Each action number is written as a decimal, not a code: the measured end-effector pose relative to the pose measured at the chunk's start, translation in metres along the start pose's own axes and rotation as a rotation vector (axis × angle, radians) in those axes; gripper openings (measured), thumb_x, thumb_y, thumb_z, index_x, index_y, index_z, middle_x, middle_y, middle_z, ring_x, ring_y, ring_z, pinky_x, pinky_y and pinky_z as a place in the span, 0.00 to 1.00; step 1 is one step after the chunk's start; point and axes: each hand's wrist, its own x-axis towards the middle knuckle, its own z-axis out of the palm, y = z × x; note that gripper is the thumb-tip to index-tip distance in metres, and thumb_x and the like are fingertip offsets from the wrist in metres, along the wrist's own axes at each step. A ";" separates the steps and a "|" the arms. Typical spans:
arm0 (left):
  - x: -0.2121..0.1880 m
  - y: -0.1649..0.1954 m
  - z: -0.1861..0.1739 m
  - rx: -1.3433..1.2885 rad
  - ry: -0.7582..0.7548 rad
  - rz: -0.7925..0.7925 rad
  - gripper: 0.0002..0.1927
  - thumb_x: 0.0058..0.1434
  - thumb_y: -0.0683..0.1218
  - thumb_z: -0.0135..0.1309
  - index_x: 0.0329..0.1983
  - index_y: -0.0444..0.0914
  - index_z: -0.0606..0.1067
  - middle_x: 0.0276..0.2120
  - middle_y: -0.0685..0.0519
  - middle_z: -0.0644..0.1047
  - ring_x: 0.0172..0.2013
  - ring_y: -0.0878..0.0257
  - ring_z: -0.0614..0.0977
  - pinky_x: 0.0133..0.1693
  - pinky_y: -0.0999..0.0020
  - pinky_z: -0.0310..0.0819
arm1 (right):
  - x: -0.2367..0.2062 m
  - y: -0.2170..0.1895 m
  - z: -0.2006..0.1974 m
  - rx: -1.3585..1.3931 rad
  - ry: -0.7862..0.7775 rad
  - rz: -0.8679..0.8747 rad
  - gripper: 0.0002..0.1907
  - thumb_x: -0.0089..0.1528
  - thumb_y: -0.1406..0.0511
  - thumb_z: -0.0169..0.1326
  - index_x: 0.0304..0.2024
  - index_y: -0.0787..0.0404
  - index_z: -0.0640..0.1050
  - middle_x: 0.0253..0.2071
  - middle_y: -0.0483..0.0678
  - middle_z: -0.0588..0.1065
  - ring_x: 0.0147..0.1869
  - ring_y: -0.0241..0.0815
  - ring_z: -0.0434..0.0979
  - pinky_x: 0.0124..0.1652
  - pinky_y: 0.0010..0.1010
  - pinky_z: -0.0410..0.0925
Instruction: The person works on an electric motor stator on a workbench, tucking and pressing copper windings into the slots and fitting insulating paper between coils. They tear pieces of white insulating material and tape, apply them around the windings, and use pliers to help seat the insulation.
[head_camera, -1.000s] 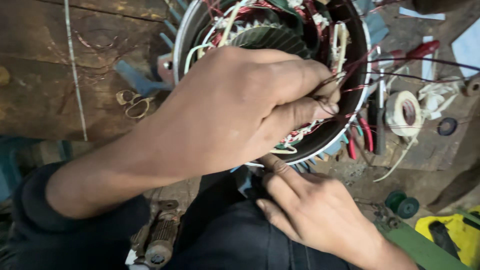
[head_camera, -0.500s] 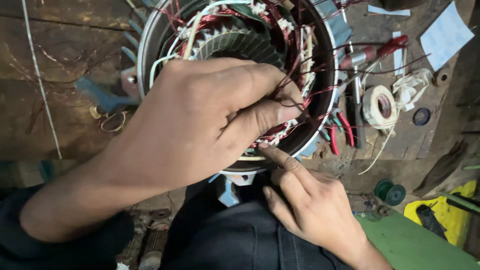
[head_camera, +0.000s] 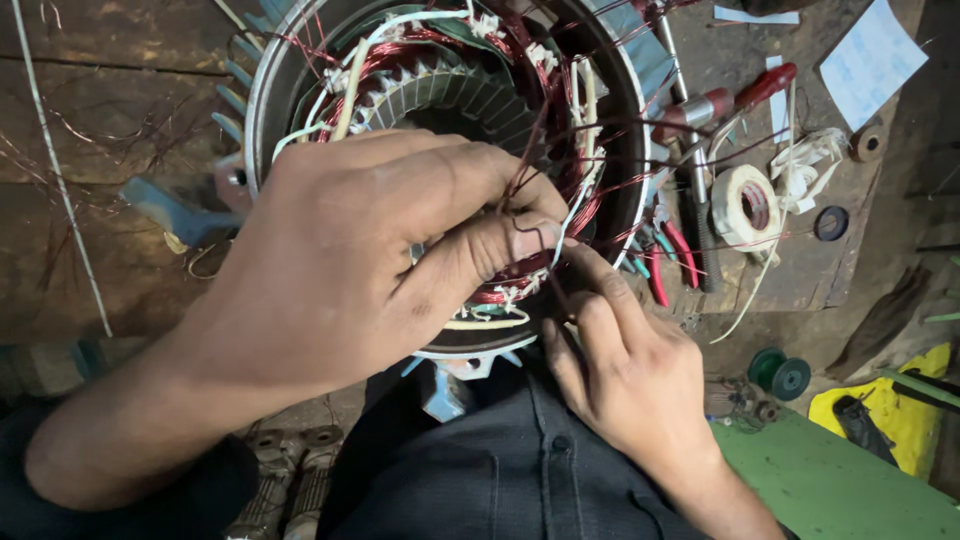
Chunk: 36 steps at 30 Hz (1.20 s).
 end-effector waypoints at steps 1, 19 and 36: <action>0.000 0.000 0.000 0.005 0.005 0.007 0.10 0.64 0.44 0.61 0.44 0.32 0.81 0.35 0.47 0.83 0.33 0.59 0.85 0.35 0.66 0.77 | 0.001 0.000 -0.001 0.007 -0.015 0.012 0.12 0.61 0.63 0.61 0.41 0.62 0.74 0.60 0.51 0.75 0.36 0.48 0.82 0.34 0.35 0.73; 0.002 0.010 0.007 -0.036 0.047 -0.024 0.10 0.68 0.44 0.60 0.47 0.32 0.79 0.39 0.47 0.82 0.35 0.60 0.86 0.36 0.69 0.78 | 0.014 0.016 -0.013 -0.036 0.027 0.037 0.11 0.63 0.64 0.59 0.40 0.63 0.72 0.66 0.51 0.73 0.36 0.49 0.80 0.34 0.36 0.71; -0.023 0.016 0.020 0.023 0.134 0.000 0.10 0.76 0.44 0.58 0.54 0.33 0.75 0.44 0.49 0.81 0.43 0.60 0.85 0.45 0.69 0.79 | 0.017 0.044 0.002 0.004 0.030 -0.078 0.09 0.69 0.64 0.60 0.45 0.61 0.74 0.66 0.51 0.75 0.45 0.50 0.80 0.37 0.38 0.71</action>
